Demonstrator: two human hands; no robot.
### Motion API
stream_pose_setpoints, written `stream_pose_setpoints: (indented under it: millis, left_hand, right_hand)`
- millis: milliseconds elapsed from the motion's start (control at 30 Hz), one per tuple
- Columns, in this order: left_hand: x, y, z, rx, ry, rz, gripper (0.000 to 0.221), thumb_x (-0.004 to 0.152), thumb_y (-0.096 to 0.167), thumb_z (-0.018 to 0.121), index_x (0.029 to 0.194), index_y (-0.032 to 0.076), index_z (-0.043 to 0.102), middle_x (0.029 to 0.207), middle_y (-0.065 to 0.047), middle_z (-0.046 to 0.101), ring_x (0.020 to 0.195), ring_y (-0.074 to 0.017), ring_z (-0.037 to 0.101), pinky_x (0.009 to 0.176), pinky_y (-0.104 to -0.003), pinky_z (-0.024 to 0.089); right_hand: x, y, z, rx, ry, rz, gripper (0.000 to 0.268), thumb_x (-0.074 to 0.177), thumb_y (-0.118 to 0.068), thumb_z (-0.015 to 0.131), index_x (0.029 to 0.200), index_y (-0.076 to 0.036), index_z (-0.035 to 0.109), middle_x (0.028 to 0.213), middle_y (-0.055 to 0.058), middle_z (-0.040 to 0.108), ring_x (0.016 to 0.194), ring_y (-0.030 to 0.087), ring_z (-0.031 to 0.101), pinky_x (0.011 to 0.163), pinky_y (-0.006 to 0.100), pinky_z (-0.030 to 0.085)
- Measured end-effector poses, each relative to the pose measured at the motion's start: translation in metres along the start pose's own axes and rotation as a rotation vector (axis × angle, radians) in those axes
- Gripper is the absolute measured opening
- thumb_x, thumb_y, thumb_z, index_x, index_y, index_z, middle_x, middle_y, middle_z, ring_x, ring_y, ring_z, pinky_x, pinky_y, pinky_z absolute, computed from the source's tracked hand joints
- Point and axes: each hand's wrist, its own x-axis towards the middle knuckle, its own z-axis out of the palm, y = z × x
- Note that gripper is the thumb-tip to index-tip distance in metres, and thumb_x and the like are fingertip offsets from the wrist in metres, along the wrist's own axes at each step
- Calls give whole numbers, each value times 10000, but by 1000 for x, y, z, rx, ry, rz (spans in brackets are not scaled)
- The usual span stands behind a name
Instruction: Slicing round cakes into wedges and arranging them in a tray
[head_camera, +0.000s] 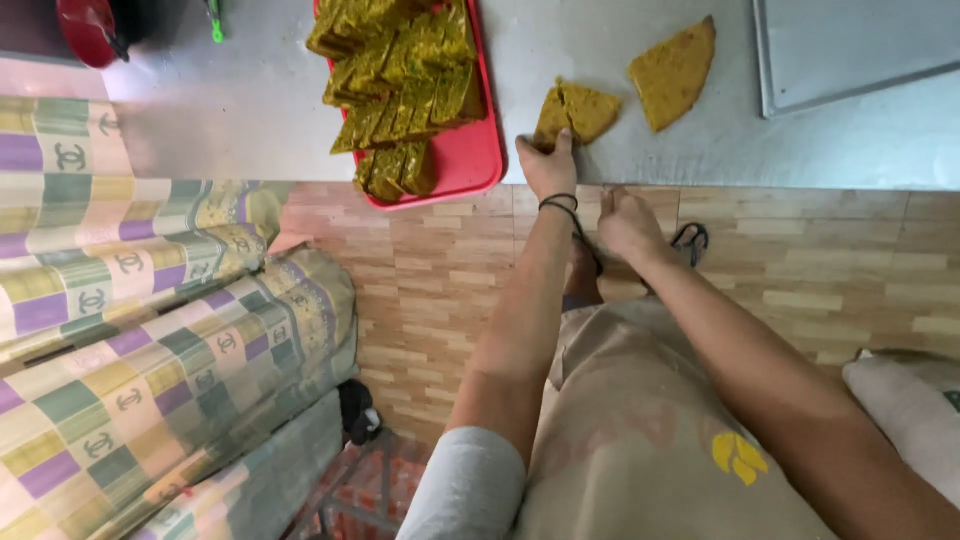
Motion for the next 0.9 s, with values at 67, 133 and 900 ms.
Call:
stream_pose_setpoints:
  millis: [67, 133, 900]
  left_hand:
    - [-5, -5, 0, 46, 20, -69, 934, 803, 414, 813, 1519, 40, 345, 1463, -211, 506, 1390, -328, 512, 1151, -444, 458]
    - [-13, 7, 0, 6, 44, -64, 823, 815, 350, 809, 1452, 22, 404, 1407, -235, 538, 1359, -372, 532, 1138, -473, 473]
    - [-21, 47, -2, -120, 89, -296, 791, 735, 305, 881, 1385, 66, 498, 1327, -175, 609, 1298, -327, 593, 1077, -428, 516]
  right_hand:
    - [-18, -5, -7, -2, -30, -10, 520, 1104, -327, 320, 1205, 66, 645, 1153, 349, 674, 1167, 520, 625, 932, 632, 515]
    - [-18, -2, -10, -2, -41, -4, 517, 1092, -320, 321, 1250, 75, 616, 1197, 357, 651, 1207, 521, 600, 961, 637, 499]
    - [-2, 10, -22, -28, -53, 1, 530, 1087, -318, 300, 1265, 49, 638, 1177, 334, 677, 1163, 512, 633, 926, 607, 518]
